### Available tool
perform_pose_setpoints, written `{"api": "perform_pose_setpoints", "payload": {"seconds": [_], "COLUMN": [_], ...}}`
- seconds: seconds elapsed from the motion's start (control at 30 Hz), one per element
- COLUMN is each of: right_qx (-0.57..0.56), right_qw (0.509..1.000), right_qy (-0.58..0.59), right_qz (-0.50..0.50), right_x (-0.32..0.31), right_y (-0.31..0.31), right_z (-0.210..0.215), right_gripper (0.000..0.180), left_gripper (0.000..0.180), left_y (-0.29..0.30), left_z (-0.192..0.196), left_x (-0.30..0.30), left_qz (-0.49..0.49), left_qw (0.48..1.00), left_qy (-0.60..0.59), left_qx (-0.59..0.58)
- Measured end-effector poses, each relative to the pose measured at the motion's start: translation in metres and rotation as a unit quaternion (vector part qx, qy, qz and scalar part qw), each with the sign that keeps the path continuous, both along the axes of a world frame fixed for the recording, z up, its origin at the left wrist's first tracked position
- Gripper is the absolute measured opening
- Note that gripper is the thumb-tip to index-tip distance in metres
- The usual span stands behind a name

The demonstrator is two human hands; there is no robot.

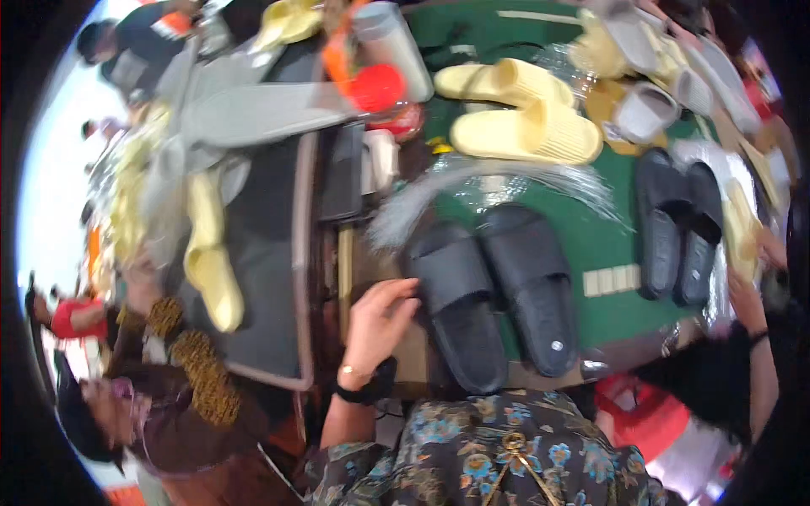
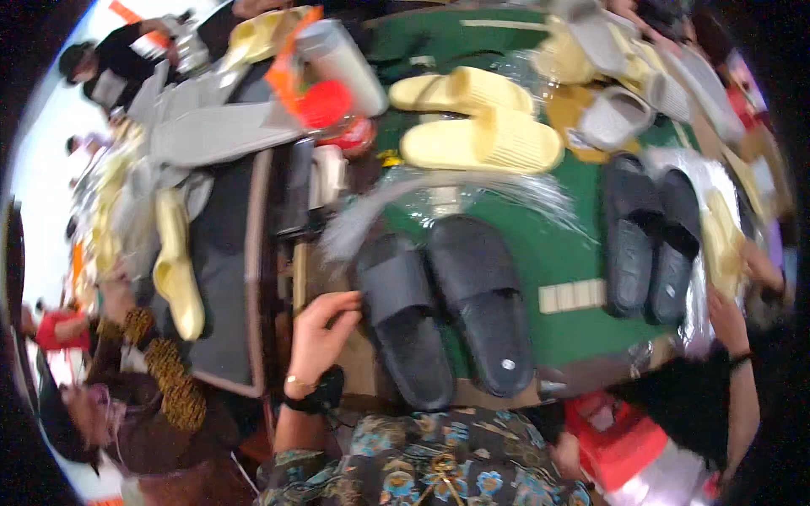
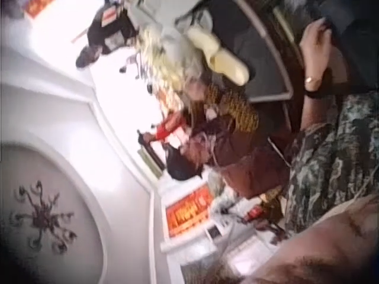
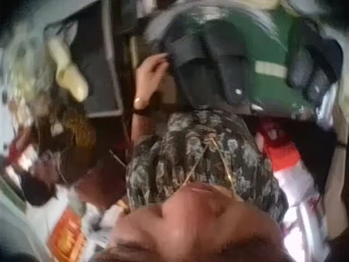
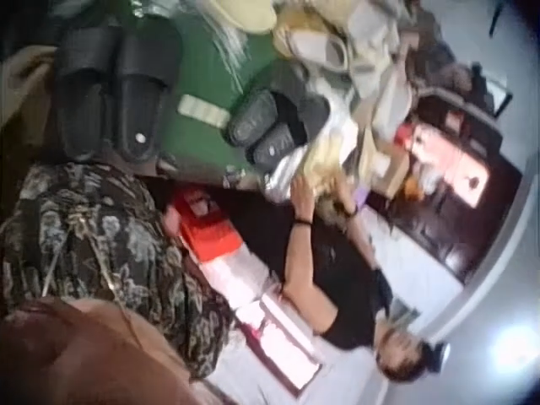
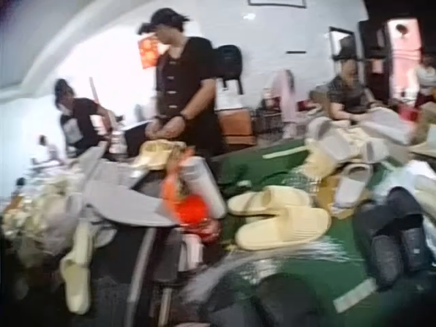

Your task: Tagging and pairing plastic slippers in a manufacturing workshop.

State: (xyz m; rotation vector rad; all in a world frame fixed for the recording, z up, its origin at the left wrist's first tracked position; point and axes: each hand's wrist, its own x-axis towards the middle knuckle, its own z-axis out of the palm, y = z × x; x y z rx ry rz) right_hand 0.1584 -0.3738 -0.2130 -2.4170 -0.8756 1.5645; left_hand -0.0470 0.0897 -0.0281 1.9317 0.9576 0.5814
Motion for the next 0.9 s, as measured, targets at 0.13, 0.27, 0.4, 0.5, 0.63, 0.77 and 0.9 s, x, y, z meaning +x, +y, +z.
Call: {"api": "perform_pose_setpoints", "payload": {"seconds": [0.13,0.27,0.4,0.5,0.63,0.77,0.9], "right_qx": [0.01,-0.004,-0.031,-0.076,-0.034,0.127,0.287], "right_qw": [0.991,0.975,0.961,0.958,0.963,0.958,0.951], "right_qy": [0.021,0.007,-0.015,-0.044,0.085,0.15,-0.098], "right_qz": [0.133,0.222,0.274,0.272,0.253,0.207,0.065], "right_x": [0.058,0.113,0.135,0.112,0.087,0.104,0.1], "right_y": [-0.041,-0.058,-0.036,-0.001,0.115,0.16,0.24], "right_z": [-0.034,-0.042,-0.018,0.053,0.199,0.261,0.259], "right_gripper": [0.039,0.037,0.036,0.035,0.034,0.022,0.024], "left_gripper": [0.029,0.029,0.024,0.021,0.019,0.038,0.074], "left_y": [-0.005,-0.004,0.006,0.019,0.0,-0.008,-0.022], "left_z": [0.01,0.024,0.062,0.072,0.108,0.054,0.029], "left_x": [-0.009,-0.028,-0.05,-0.065,-0.071,-0.047,-0.008], "left_qz": [-0.01,0.004,0.094,0.208,0.221,0.031,-0.061], "left_qw": [1.0,0.997,0.985,0.973,0.965,0.995,0.99], "left_qy": [-0.007,-0.03,-0.021,-0.088,-0.111,0.003,0.108], "left_qx": [0.016,0.075,0.145,0.054,-0.091,-0.098,0.071]}}
